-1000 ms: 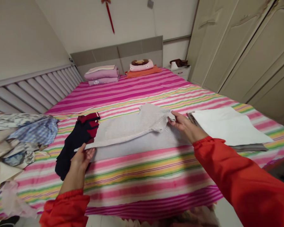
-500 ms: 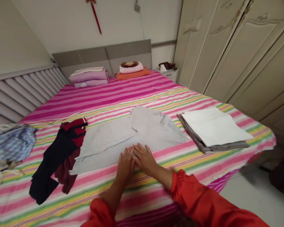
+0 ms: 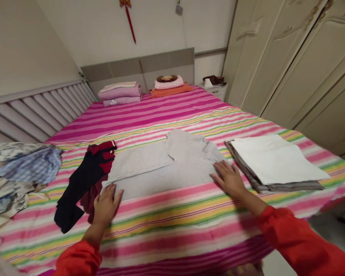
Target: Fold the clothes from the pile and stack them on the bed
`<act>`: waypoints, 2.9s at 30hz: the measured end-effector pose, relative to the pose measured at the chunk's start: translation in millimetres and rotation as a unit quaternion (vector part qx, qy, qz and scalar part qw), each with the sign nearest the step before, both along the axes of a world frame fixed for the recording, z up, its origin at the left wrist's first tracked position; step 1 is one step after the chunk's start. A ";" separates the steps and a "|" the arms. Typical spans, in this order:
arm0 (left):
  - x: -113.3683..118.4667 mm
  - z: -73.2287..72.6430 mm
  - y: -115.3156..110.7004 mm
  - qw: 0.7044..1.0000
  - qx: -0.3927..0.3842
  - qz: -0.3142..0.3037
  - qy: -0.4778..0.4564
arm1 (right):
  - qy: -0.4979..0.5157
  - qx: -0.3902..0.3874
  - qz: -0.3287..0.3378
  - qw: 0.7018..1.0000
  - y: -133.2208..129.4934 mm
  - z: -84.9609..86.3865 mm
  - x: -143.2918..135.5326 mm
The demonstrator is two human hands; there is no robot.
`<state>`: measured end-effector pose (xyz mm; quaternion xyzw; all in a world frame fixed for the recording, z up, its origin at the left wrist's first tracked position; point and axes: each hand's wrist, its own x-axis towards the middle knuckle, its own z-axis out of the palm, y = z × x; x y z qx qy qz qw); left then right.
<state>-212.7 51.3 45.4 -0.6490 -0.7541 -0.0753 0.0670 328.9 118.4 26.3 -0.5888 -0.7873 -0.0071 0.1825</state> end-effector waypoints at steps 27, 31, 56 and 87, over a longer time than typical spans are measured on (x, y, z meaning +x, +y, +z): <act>32.6 -29.5 -135.6 0.992 -0.102 -0.073 -0.016 | -0.081 -0.053 0.111 0.989 -92.9 -3.6 56.8; 64.1 -38.4 -118.5 0.995 -0.031 -0.071 -0.064 | -0.081 -0.068 0.103 0.989 -85.6 10.2 25.2; -7.8 -16.6 -41.7 0.972 0.089 0.097 -0.197 | 0.081 0.071 -0.115 0.987 -39.6 -0.2 1.1; 0.8 2.7 -115.5 0.869 0.010 0.236 -0.435 | 0.280 0.080 -0.271 0.917 -135.0 -22.5 35.5</act>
